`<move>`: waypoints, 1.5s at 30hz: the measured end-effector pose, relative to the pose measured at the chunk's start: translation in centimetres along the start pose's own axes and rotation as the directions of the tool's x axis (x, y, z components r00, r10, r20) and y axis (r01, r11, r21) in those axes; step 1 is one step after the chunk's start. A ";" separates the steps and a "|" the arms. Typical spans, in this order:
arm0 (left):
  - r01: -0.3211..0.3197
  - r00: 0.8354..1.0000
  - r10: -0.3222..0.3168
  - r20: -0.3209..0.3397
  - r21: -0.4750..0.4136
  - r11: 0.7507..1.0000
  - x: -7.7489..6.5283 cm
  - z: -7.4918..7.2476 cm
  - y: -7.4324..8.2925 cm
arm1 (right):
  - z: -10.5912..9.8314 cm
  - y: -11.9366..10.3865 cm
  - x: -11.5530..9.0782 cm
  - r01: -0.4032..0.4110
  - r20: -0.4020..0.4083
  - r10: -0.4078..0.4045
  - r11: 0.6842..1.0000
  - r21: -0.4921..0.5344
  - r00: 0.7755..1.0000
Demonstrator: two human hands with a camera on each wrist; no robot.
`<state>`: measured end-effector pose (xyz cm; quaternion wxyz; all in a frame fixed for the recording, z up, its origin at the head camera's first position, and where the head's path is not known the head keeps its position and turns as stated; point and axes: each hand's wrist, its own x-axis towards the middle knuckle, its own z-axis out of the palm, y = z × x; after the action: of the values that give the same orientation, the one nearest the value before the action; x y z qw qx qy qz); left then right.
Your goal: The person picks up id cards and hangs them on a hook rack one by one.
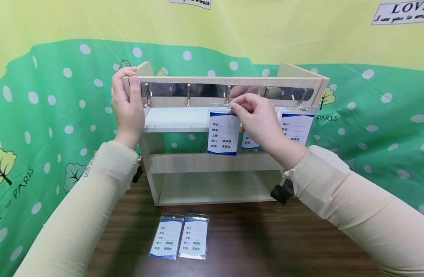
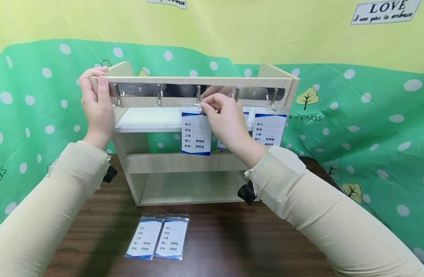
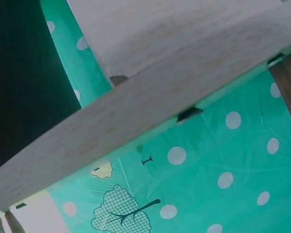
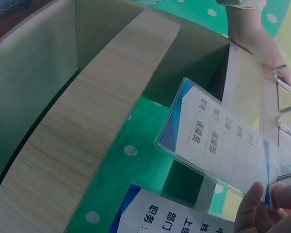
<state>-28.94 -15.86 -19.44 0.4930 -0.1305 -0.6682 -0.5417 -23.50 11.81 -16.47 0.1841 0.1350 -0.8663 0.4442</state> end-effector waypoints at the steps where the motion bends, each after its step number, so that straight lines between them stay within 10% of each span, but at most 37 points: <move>1: -0.001 1.000 0.001 -0.002 -0.003 1.000 0.0 0.0 0.0 | 0.0 0.0 0.0 -0.003 -0.002 0.003 1.000 0.001 1.000; 27: -0.009 1.000 0.009 0.008 0.004 1.000 0.1 0.0 0.1 | -0.4 3.0 -4.3 0.153 0.009 -0.152 0.987 -0.050 0.988; 45: -0.002 1.000 0.002 0.009 -0.007 1.000 0.1 0.0 -0.2 | 2.0 5.3 -7.3 0.089 0.068 -0.090 0.996 0.029 0.994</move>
<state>-29.12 -15.95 -19.44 0.4900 -0.1354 -0.6683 -0.5430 -19.42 13.65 -24.60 0.1721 0.1912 -0.8594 0.4419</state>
